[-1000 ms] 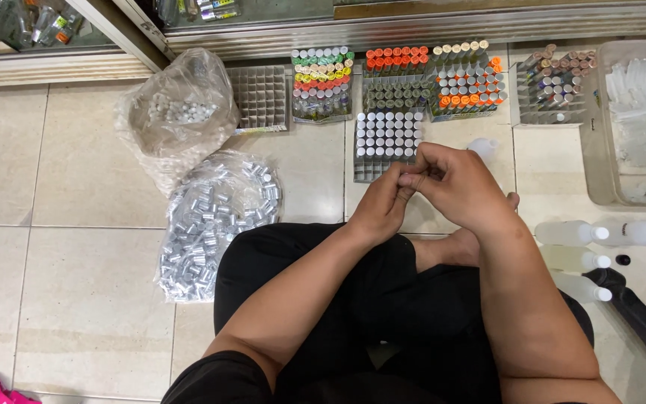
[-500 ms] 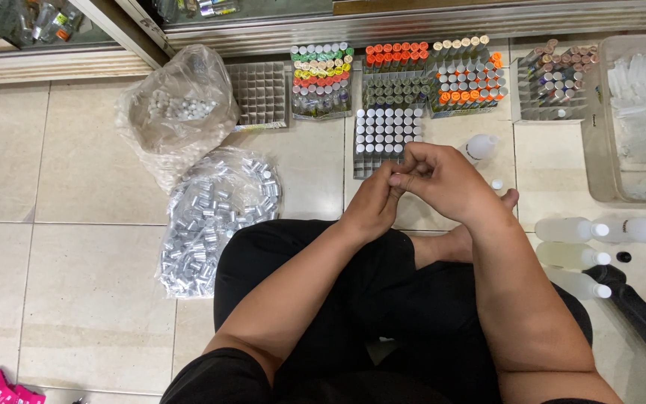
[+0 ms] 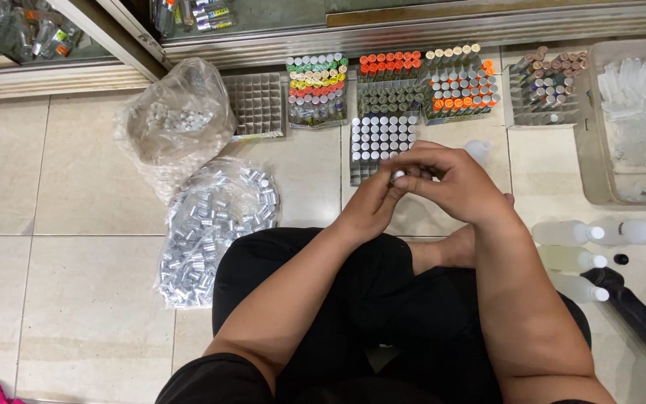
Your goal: Assembling perfume samples by capping vials and organizing them into a storage tray
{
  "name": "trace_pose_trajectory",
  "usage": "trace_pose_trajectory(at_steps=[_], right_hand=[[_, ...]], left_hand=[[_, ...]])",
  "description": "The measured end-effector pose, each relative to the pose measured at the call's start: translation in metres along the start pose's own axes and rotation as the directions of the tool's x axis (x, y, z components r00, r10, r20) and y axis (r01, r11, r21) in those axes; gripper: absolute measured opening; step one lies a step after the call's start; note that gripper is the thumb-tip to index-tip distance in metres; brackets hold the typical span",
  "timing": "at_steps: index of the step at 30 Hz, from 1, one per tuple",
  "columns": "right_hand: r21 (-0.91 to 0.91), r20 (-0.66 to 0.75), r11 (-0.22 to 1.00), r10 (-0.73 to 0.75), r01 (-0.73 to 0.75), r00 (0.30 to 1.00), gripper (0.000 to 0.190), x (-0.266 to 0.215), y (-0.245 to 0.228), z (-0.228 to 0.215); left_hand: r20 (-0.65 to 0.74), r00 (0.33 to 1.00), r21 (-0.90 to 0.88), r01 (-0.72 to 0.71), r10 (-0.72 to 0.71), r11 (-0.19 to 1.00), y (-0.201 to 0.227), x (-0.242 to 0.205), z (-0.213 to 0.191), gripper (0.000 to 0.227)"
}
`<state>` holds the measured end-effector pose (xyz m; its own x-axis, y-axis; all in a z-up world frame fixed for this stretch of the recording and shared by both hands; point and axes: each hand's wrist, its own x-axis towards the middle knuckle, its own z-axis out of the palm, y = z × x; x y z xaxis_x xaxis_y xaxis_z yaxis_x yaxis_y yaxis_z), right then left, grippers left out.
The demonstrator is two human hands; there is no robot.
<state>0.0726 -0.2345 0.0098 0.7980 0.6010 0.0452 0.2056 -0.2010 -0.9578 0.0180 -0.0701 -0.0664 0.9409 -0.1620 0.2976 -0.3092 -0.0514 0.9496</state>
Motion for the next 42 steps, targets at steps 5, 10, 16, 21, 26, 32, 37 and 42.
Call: trace_pose_trajectory(at_steps=[5,10,16,21,26,32,37,42], right_hand=[[0.060,-0.075,0.998,0.011,-0.006,0.997,0.012,0.005,0.026,0.014],[0.151,-0.171,0.988,0.067,-0.041,0.983,0.017,0.010,0.043,0.039],[0.156,-0.191,0.985,0.102,-0.073,0.976,0.021,0.008,0.037,0.031],[0.129,-0.425,0.989,0.124,-0.075,0.896,0.017,0.014,0.088,-0.005],[0.047,-0.457,0.992,0.123,-0.114,0.881,0.044,0.019,0.101,-0.015],[-0.063,-0.100,0.976,0.201,-0.208,0.974,0.063,0.015,0.041,-0.006],[-0.157,-0.257,0.969,0.147,-0.191,0.955,0.030,0.012,0.060,-0.007],[-0.508,0.206,0.803,0.465,-0.312,0.861,0.068,0.029,-0.006,0.039]], left_hand=[[-0.022,1.000,0.012,0.002,-0.001,1.000,-0.019,-0.002,0.001,0.014],[-0.083,0.996,0.090,0.043,-0.036,0.995,-0.008,-0.001,-0.014,0.015],[-0.044,0.999,0.158,0.022,-0.015,0.987,-0.013,0.005,-0.021,0.014],[-0.053,0.991,0.019,0.123,-0.122,0.992,-0.031,0.003,-0.027,0.009],[-0.086,0.985,-0.067,0.143,-0.149,0.987,-0.028,-0.002,-0.038,0.012],[-0.105,0.986,-0.134,0.117,-0.132,0.984,0.001,-0.003,-0.052,0.014],[-0.117,0.984,-0.194,0.112,-0.137,0.975,-0.005,-0.008,-0.053,0.016],[-0.148,0.982,-0.259,0.076,-0.118,0.963,-0.006,-0.023,-0.072,0.022]])
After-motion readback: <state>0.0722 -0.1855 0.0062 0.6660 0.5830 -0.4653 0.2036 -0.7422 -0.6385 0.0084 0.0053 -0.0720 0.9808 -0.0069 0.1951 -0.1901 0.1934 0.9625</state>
